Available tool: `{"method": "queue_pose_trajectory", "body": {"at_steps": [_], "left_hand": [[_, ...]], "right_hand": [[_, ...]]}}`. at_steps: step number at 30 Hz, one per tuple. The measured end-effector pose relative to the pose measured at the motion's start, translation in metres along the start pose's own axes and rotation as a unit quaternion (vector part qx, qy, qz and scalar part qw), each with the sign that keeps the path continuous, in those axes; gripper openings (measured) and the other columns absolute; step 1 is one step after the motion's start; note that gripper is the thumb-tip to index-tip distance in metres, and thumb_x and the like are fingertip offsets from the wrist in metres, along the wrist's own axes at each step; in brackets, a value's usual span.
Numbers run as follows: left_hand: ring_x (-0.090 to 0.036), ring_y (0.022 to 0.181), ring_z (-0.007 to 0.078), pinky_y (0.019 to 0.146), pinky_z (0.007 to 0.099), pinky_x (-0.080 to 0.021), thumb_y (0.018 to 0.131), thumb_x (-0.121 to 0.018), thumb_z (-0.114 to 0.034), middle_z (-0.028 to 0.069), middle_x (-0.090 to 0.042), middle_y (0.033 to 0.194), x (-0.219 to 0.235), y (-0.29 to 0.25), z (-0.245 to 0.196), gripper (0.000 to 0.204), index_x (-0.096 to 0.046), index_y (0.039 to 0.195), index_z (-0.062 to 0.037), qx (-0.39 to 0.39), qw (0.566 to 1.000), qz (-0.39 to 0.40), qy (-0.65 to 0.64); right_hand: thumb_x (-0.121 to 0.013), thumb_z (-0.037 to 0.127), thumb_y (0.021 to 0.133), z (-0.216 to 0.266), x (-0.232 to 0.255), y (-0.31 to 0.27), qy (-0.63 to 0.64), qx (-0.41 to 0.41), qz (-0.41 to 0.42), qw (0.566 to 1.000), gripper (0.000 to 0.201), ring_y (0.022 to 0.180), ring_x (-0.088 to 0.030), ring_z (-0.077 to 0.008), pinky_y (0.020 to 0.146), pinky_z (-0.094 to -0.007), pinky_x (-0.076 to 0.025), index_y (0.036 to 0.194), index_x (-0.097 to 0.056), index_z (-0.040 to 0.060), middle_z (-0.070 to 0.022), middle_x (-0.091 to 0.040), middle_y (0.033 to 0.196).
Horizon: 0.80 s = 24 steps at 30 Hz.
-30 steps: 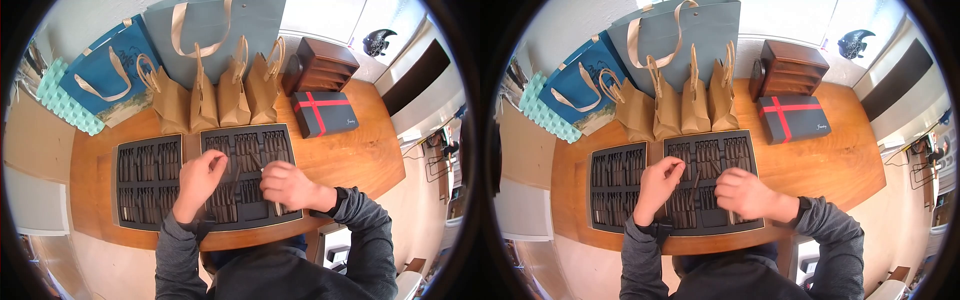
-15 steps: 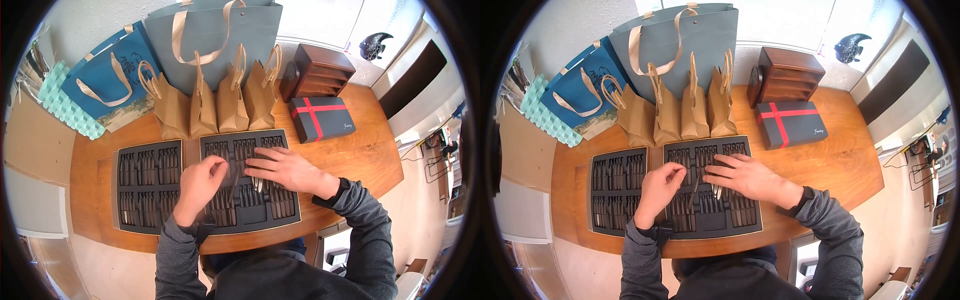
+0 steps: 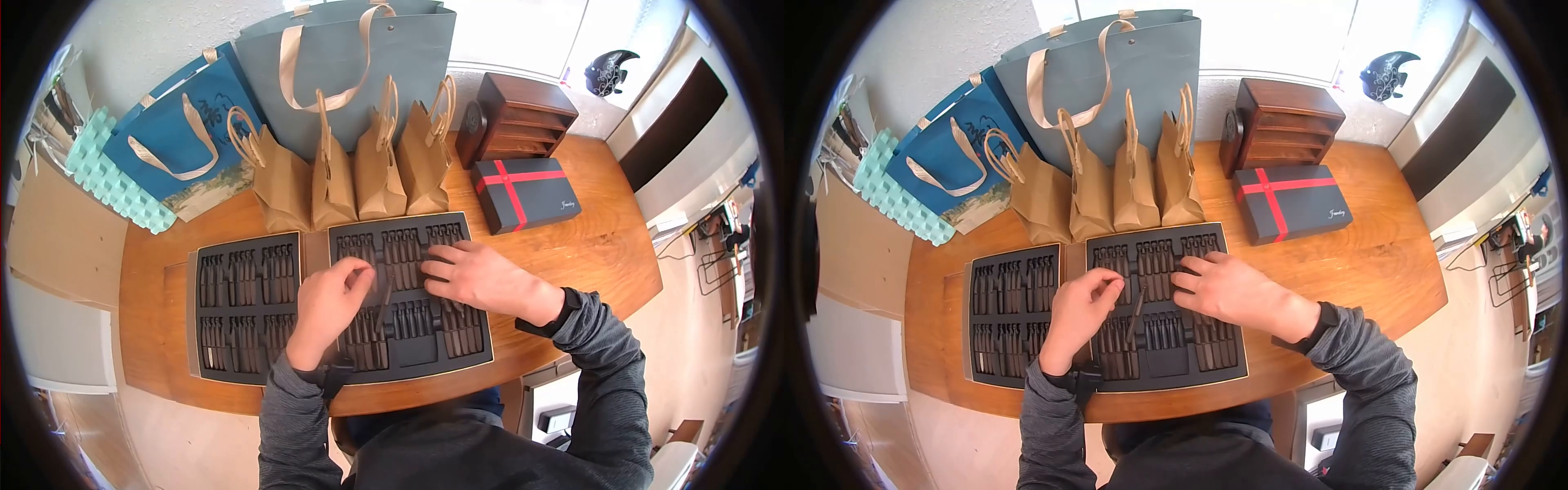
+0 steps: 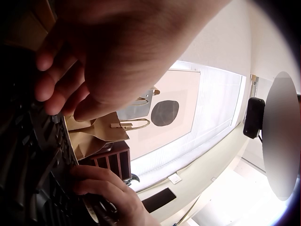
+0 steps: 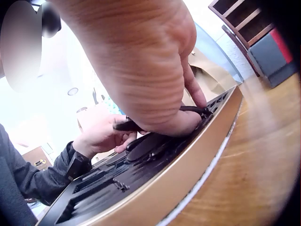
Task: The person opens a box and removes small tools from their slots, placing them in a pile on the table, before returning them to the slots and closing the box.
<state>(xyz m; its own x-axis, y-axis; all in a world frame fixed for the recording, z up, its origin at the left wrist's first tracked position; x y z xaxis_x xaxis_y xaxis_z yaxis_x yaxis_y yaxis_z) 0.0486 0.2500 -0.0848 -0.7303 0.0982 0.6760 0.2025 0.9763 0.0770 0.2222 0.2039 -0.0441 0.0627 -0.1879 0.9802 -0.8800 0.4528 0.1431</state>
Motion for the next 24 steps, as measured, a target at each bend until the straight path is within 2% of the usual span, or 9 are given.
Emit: {"method": "queue_pose_trajectory", "body": {"at_steps": [3,6,12,15,18,24], "left_hand": [[-0.068,0.060,0.0161,0.057,0.0289,-0.048,0.095,-0.067,-0.025,0.0054,-0.068,0.067,0.001,0.000,-0.003,0.019,-0.072,0.099,-0.0073,-0.010,1.000,0.002,0.013],[-0.067,0.061,0.0280,0.057,0.0382,-0.049,0.094,-0.066,-0.029,0.0087,-0.070,0.072,0.001,0.000,-0.001,0.020,-0.072,0.097,-0.0108,-0.005,1.000,0.000,0.004],[-0.068,0.063,0.0282,0.058,0.0383,-0.049,0.093,-0.066,-0.029,0.0088,-0.071,0.073,0.001,0.000,0.000,0.020,-0.073,0.098,-0.0110,-0.001,1.000,0.001,0.005],[-0.068,0.060,0.0145,0.058,0.0282,-0.049,0.096,-0.065,-0.024,0.0053,-0.069,0.068,0.001,0.000,0.000,0.020,-0.072,0.099,-0.0063,-0.008,1.000,-0.001,0.009],[-0.068,0.060,0.0138,0.057,0.0280,-0.049,0.097,-0.065,-0.024,0.0053,-0.069,0.067,0.001,0.000,-0.003,0.020,-0.072,0.098,-0.0056,-0.007,1.000,0.004,0.012],[-0.068,0.060,0.0140,0.058,0.0292,-0.049,0.097,-0.064,-0.026,0.0052,-0.069,0.066,0.000,0.001,0.005,0.022,-0.073,0.097,-0.0067,0.011,1.000,0.009,-0.001]], "right_hand": [[-0.061,0.015,0.082,-0.001,0.002,-0.003,-0.004,0.006,-0.002,1.000,0.011,0.113,-0.058,-0.0247,0.085,-0.0347,-0.052,0.092,-0.064,0.0122,-0.0028,-0.061,0.106],[-0.062,0.015,0.081,-0.003,0.004,-0.008,-0.006,-0.001,0.023,1.000,0.010,0.113,-0.058,-0.0240,0.083,-0.0344,-0.052,0.090,-0.064,0.0128,-0.0022,-0.060,0.103],[-0.062,0.015,0.080,-0.007,0.004,-0.013,-0.019,0.002,0.023,1.000,0.009,0.106,-0.058,-0.0229,0.078,-0.0326,-0.053,0.089,-0.064,0.0130,-0.0009,-0.058,0.098],[-0.062,0.015,0.080,-0.009,0.003,-0.013,-0.016,-0.005,0.049,0.999,0.008,0.102,-0.057,-0.0223,0.073,-0.0318,-0.054,0.088,-0.064,0.0119,-0.0009,-0.058,0.096],[-0.062,0.014,0.080,-0.010,0.002,-0.014,-0.010,0.001,0.048,0.999,0.008,0.098,-0.057,-0.0221,0.067,-0.0319,-0.055,0.087,-0.064,0.0105,-0.0011,-0.057,0.094],[-0.062,0.013,0.079,-0.009,-0.003,-0.017,-0.014,0.006,0.057,0.998,0.007,0.098,-0.058,-0.0229,0.065,-0.0321,-0.056,0.085,-0.063,0.0092,-0.0018,-0.057,0.093]]}}
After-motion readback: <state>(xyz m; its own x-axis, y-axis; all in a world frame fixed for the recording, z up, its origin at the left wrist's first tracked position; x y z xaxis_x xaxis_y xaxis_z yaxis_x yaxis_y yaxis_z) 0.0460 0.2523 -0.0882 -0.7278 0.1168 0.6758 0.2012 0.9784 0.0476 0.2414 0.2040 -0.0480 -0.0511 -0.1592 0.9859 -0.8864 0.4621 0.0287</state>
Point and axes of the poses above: each hand's wrist, its own y-axis towards the middle knuckle, its own x-axis out of the back of the hand, z = x × y, the point moved 9 cm from there along y, towards the middle knuckle
